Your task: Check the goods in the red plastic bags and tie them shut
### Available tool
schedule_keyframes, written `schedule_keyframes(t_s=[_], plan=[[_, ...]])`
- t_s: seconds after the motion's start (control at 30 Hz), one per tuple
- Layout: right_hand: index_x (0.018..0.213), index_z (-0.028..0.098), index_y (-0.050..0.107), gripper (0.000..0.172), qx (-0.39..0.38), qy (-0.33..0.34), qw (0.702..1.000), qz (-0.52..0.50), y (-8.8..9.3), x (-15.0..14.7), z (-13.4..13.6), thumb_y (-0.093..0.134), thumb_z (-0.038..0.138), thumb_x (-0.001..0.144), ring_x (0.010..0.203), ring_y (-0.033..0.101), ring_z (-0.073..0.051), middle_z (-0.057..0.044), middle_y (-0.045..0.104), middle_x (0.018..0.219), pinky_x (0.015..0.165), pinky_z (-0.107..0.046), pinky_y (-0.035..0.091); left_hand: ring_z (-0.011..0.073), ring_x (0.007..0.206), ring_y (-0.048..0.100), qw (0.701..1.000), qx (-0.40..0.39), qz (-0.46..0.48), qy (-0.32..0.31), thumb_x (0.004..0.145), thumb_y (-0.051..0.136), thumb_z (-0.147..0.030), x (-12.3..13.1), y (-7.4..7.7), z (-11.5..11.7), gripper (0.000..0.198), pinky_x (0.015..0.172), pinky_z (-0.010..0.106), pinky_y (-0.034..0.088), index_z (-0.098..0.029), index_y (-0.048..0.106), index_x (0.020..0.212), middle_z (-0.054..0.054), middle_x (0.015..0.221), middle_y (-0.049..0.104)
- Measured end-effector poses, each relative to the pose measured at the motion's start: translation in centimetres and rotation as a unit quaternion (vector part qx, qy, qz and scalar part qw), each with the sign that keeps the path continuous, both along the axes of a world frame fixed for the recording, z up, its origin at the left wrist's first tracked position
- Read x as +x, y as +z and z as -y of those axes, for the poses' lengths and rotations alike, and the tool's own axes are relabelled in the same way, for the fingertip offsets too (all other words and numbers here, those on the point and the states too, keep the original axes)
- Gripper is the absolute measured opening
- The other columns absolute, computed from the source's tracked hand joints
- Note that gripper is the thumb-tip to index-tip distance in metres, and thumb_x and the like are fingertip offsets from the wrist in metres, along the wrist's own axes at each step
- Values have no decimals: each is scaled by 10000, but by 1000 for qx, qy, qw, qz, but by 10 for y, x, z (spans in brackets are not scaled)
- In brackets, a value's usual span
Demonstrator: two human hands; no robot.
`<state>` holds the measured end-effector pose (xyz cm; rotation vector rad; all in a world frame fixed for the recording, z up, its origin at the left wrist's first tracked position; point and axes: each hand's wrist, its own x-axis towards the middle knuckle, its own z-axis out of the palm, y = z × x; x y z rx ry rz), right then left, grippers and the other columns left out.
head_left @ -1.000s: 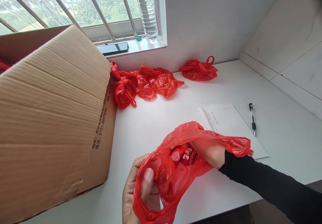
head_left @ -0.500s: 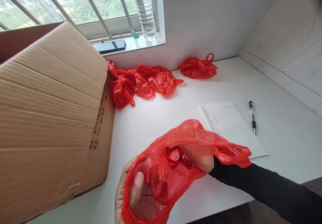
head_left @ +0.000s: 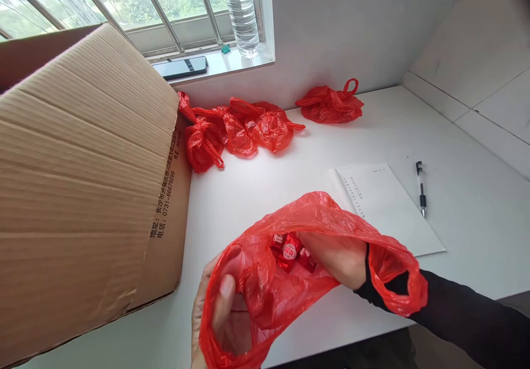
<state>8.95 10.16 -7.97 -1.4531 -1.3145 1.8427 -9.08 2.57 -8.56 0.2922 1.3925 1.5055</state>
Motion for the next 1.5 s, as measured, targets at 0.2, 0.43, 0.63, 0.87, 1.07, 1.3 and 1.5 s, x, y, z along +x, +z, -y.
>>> schedule_keyframes(t_s=[0.2,0.43,0.63,0.87,1.07,1.3,1.5], plan=[[701,210,535,327,-23,-1,999,33,6,-2,-2,382,346,956,621,621,-165,-19,642,690,588,-262,494,309,935,728,998,-21,27,-54,654,847,-439,6,2,-3,337,763,350,626,-232,760,905,59,903,778],[675,211,510,152,136,135,976,106,-32,-16,-18,610,142,767,693,505,-152,18,556,699,690,-279,408,267,829,736,997,9,-17,-79,717,802,-454,5,2,-1,333,737,338,625,-236,756,964,52,861,770],[743,213,507,358,89,92,990,57,-49,-14,-16,359,429,988,664,579,-172,-18,589,724,557,-280,439,186,655,700,998,6,-16,-67,686,821,-468,2,-1,3,333,624,264,614,-250,759,929,8,796,752],[802,218,561,264,201,113,963,140,-52,-5,1,388,305,983,723,603,-187,-18,622,774,631,-304,480,219,710,722,996,23,-8,-84,706,808,-458,3,1,-3,342,701,308,618,-234,755,959,25,801,753],[998,206,626,199,390,252,833,301,-50,-13,6,549,91,855,927,595,-235,-64,646,1019,813,-378,465,288,904,732,997,-2,3,-71,713,800,-462,7,1,-3,362,763,347,619,-246,742,997,54,888,763],[1017,262,612,256,380,260,821,338,-37,3,8,469,77,913,841,590,-192,-11,638,981,741,-329,450,218,902,729,998,-41,28,-45,775,763,-443,17,21,-3,430,787,299,617,-306,687,1176,34,1102,742],[910,213,603,215,373,292,790,389,-47,22,11,584,43,781,742,538,-198,-49,602,936,630,-334,360,174,856,744,999,27,13,-42,835,730,-366,33,25,-8,507,862,315,596,-461,579,1309,-34,1033,755]])
